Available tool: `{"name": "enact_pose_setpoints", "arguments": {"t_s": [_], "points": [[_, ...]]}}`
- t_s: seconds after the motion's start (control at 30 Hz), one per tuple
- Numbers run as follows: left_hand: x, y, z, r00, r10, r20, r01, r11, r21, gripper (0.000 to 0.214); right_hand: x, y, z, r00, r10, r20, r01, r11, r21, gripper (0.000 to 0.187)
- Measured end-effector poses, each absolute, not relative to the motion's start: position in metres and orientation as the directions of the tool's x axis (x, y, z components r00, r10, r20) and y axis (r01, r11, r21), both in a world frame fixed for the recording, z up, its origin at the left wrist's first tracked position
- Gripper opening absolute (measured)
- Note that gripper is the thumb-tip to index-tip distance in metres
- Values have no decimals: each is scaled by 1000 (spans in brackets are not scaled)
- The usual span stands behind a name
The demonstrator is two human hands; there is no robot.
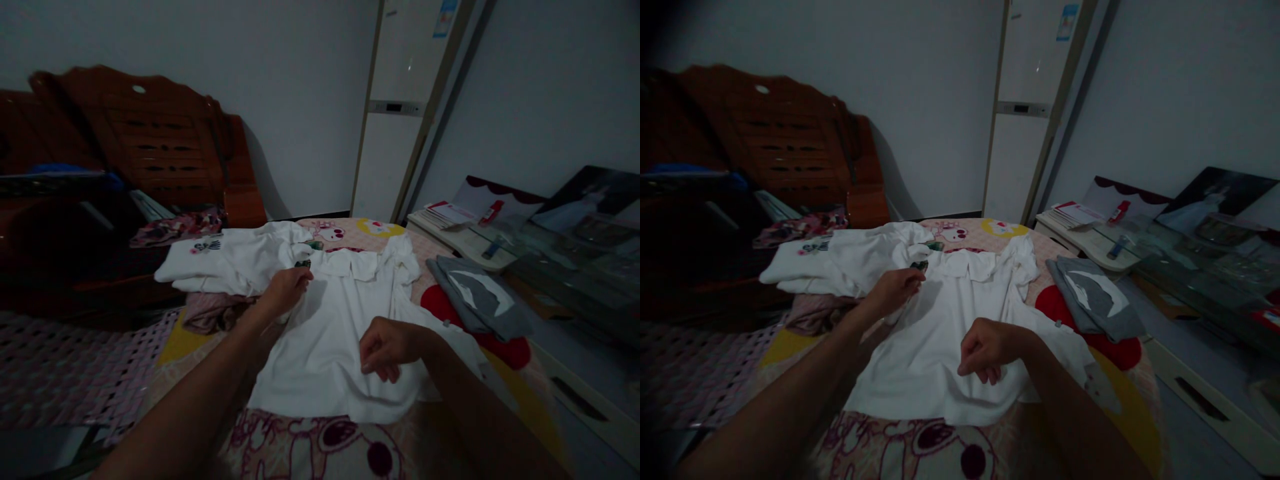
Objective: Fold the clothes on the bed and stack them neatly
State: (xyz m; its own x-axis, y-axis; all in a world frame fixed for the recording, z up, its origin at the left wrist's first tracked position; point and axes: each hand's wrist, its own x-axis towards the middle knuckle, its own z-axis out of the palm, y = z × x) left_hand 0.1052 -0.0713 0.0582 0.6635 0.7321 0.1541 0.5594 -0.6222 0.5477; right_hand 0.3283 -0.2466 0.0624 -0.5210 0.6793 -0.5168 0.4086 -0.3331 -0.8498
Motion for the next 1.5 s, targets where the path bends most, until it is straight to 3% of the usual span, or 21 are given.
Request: {"name": "enact_pose_setpoints", "arguments": {"t_s": [0.07,0.17,0.3,0.47,0.7,1.0,1.07,1.17,1.27,1.37,1.5], "points": [[117,-63,47,605,747,275,681,-664,309,30,333,-242,58,-425,774,-470,414,-296,-861,28],[127,-56,35,673,666,321,692,-720,44,31,336,-237,48,-260,862,-436,510,-261,-820,20],[129,-48,25,707,647,284,691,-718,-83,32,335,-234,41,-201,877,-437,556,-266,-788,17],[137,-34,24,624,756,200,779,-623,-75,37,334,-235,41,-194,884,-426,560,-257,-787,16],[148,-24,29,409,893,187,904,-425,54,41,336,-234,41,-200,880,-431,550,-263,-792,16],[141,-30,32,529,837,137,843,-537,28,40,340,-234,46,-221,893,-391,524,-230,-820,19],[140,-33,34,522,846,110,848,-529,40,37,352,-234,53,-124,936,-330,504,-227,-833,20],[141,-35,35,511,856,72,854,-515,65,31,381,-235,62,185,970,-158,484,-230,-844,22],[143,-35,35,498,866,48,860,-500,99,26,411,-240,65,495,868,50,569,-280,-773,27],[144,-33,37,438,898,48,889,-441,128,21,427,-244,60,507,848,154,731,-329,-597,36],[146,-33,39,382,918,103,889,-396,231,18,426,-241,50,452,888,86,803,-363,-473,29]]}}
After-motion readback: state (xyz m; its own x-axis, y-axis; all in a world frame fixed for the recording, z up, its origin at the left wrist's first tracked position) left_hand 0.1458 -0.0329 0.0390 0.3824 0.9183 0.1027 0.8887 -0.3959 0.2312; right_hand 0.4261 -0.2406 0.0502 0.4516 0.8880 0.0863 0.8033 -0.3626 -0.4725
